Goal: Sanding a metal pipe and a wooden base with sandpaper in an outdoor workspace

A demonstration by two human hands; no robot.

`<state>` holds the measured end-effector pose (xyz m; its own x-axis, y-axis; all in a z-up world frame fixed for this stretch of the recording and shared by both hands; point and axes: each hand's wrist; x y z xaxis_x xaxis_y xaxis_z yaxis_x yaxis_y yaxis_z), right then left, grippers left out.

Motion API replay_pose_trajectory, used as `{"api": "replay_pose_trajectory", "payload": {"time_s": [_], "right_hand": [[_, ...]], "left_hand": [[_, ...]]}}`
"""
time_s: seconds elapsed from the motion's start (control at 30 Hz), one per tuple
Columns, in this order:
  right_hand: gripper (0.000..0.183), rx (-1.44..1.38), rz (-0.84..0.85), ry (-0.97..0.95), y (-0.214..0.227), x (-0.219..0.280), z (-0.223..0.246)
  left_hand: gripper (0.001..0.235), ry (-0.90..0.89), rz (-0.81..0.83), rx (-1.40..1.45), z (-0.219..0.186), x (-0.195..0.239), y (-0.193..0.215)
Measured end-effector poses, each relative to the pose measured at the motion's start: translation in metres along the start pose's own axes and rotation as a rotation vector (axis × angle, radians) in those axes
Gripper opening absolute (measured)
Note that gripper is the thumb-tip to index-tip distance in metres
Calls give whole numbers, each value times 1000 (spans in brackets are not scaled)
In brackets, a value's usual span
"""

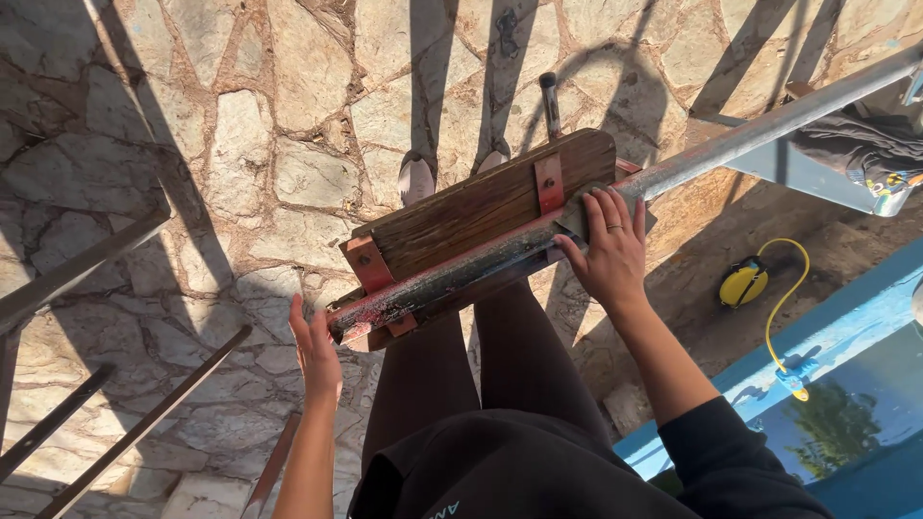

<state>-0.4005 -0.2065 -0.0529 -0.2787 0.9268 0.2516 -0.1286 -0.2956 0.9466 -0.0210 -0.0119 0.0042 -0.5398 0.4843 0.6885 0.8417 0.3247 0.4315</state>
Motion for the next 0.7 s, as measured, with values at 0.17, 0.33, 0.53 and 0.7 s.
{"api": "replay_pose_trajectory", "payload": {"time_s": [0.17, 0.33, 0.53, 0.7], "right_hand": [[96, -227, 43, 32, 0, 30, 104], [92, -112, -25, 53, -10, 5, 19], [98, -216, -30, 10, 1, 17, 72], [88, -22, -66, 36, -7, -8, -19]], "left_hand": [[71, 26, -34, -8, 3, 1, -4], [71, 48, -90, -69, 2, 4, -7], [70, 56, -123, -122, 6, 3, -13], [67, 77, -143, -132, -9, 7, -17]]}}
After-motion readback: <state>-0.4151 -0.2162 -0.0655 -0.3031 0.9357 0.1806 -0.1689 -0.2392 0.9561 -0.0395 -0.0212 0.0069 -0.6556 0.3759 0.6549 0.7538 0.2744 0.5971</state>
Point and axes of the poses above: each hand's wrist, its own x-axis away from the middle knuckle, its own y-axis out of the back of the hand, z = x × y, and after that the axes turned 11 degrees about -y, right-handed
